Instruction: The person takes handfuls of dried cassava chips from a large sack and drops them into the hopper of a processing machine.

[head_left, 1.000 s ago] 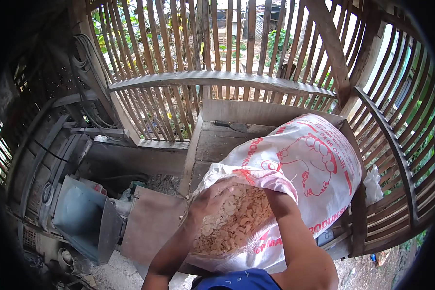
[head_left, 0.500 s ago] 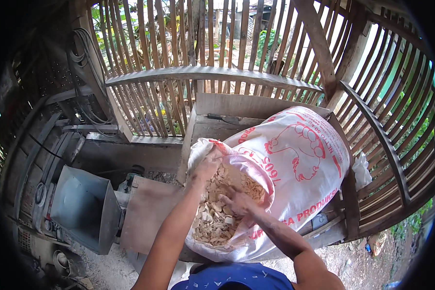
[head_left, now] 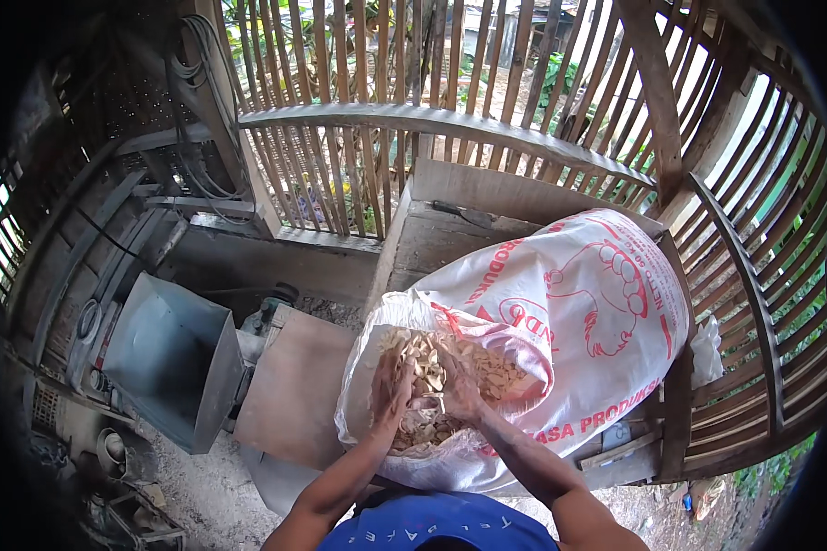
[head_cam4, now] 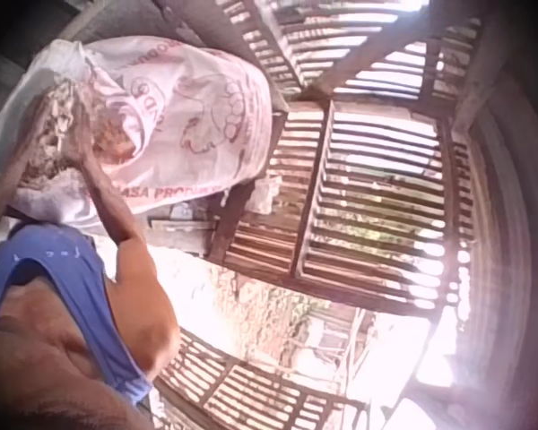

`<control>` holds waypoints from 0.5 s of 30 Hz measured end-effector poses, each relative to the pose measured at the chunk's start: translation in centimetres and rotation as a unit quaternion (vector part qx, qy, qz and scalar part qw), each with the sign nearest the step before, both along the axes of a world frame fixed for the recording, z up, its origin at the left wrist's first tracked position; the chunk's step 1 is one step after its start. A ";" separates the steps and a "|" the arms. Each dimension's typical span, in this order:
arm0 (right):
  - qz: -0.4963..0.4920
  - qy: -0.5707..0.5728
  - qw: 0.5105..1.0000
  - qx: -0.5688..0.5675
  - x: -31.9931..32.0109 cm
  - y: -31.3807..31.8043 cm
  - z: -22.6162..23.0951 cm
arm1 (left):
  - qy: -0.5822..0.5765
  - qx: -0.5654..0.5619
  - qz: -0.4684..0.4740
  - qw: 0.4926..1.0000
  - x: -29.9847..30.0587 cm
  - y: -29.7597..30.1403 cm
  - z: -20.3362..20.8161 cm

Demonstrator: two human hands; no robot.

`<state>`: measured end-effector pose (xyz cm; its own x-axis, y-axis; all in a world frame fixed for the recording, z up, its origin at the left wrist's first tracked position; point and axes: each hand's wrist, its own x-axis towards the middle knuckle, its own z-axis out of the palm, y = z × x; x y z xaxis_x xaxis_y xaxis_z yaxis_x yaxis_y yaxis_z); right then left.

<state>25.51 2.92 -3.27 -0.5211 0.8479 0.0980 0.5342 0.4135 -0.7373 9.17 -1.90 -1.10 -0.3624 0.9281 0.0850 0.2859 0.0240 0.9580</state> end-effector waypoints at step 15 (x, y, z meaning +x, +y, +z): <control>-0.169 0.465 0.853 -0.164 -5.7 -3.9 2.3 | -0.212 0.134 0.140 0.958 2.7 -1.8 4.5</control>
